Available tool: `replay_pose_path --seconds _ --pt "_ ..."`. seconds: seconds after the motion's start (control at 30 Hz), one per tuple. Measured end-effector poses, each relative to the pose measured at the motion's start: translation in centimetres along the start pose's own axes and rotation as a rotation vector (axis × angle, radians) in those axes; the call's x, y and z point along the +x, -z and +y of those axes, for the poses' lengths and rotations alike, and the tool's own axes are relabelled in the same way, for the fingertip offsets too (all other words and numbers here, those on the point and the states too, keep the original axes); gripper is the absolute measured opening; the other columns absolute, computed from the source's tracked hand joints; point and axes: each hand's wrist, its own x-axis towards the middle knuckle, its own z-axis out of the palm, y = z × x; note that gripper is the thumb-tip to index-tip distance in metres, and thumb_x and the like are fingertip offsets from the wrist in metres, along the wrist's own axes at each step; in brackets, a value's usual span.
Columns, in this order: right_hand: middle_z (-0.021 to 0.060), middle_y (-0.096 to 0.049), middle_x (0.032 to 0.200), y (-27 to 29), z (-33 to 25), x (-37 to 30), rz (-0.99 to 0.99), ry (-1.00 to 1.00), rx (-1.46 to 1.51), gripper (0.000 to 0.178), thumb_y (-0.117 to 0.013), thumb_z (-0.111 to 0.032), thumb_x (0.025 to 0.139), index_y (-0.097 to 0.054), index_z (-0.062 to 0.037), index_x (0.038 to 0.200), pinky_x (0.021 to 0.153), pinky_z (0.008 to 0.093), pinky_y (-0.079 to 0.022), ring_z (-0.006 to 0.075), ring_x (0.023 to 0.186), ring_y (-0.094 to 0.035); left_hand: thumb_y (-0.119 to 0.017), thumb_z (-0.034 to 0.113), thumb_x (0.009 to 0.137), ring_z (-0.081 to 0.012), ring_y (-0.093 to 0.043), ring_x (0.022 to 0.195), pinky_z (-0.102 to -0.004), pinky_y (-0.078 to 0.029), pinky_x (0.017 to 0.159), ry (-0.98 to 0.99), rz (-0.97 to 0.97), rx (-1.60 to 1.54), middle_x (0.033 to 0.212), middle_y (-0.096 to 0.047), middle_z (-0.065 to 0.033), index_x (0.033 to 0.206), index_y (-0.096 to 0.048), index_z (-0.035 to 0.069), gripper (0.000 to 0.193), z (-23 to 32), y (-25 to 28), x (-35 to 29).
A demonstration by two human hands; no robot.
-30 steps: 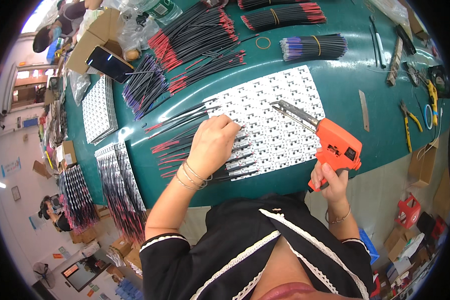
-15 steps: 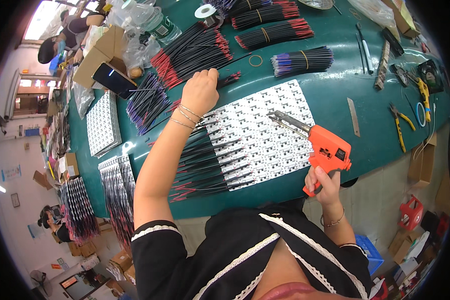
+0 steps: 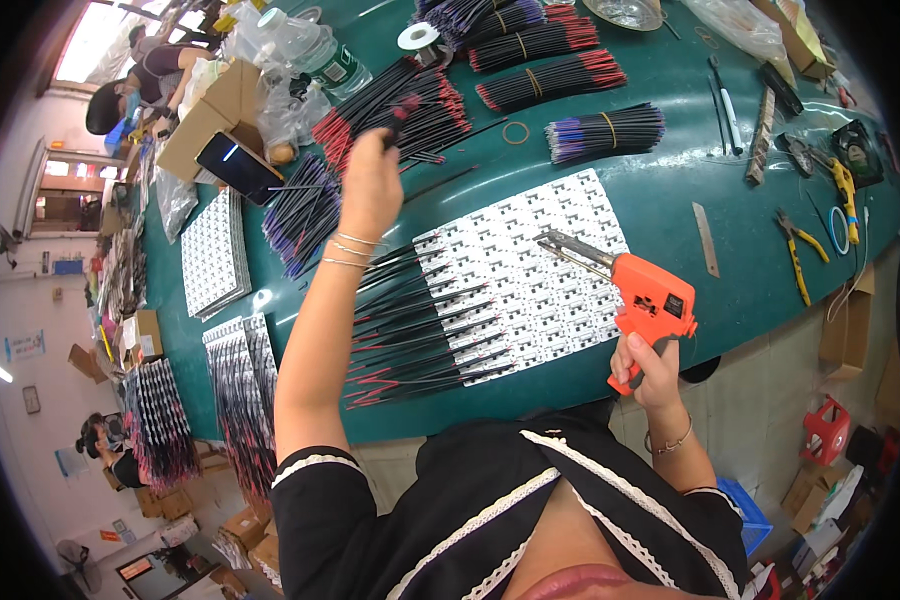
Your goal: The person aligns wires onto a circuit board panel and solders them using a soldering gun, occasionally pulling solder wire from a spool.
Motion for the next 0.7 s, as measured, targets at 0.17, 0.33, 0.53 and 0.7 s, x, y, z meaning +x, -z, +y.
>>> replay_pose_path --seconds 0.17,0.33,0.53,0.7 --pt "0.0035 -0.042 0.057 0.4 0.3 -0.2 0.014 0.000 -0.060 0.032 -0.050 -0.014 0.082 -0.045 0.0028 0.110 0.041 0.0230 -0.036 0.0096 0.040 -0.041 -0.045 0.008 0.089 -0.0094 -0.052 0.068 -0.0227 -0.043 0.064 0.145 0.301 -0.412 0.074 -0.057 -0.0053 0.089 -0.047 0.000 0.008 2.6 3.5 1.5" --pt "0.0035 -0.042 0.056 -0.1 0.0 -0.4 0.015 0.001 -0.077 0.032 -0.050 -0.014 0.083 -0.045 0.0030 0.109 0.041 0.0232 -0.036 0.0102 0.039 -0.041 -0.045 0.012 0.091 -0.0098 -0.052 0.065 -0.0216 -0.043 0.063 0.211 0.293 -0.601 0.075 -0.056 -0.0041 0.089 -0.047 0.002 0.011 1.9 2.2 0.1" --pt "0.0039 -0.042 0.058 -0.4 -0.6 -0.6 -0.003 0.029 -0.064 0.032 -0.048 -0.014 0.083 -0.043 0.0027 0.111 0.041 0.0236 -0.036 0.0110 0.040 -0.042 -0.044 0.015 0.091 -0.0066 -0.048 0.059 -0.0206 -0.039 0.052 0.347 0.137 -0.640 0.070 -0.051 0.0007 0.090 -0.050 0.001 0.015 3.8 3.9 1.3" --pt "0.0044 -0.043 0.059 -1.0 -1.5 0.5 0.000 0.123 -0.007 0.034 -0.047 -0.016 0.085 -0.042 0.0031 0.114 0.042 0.0235 -0.036 0.0110 0.043 -0.044 -0.051 0.014 0.085 -0.0152 -0.048 0.055 -0.0293 -0.039 0.054 0.262 -0.434 -0.053 0.063 -0.050 -0.0059 0.093 -0.052 0.001 0.015 8.4 6.5 0.0"
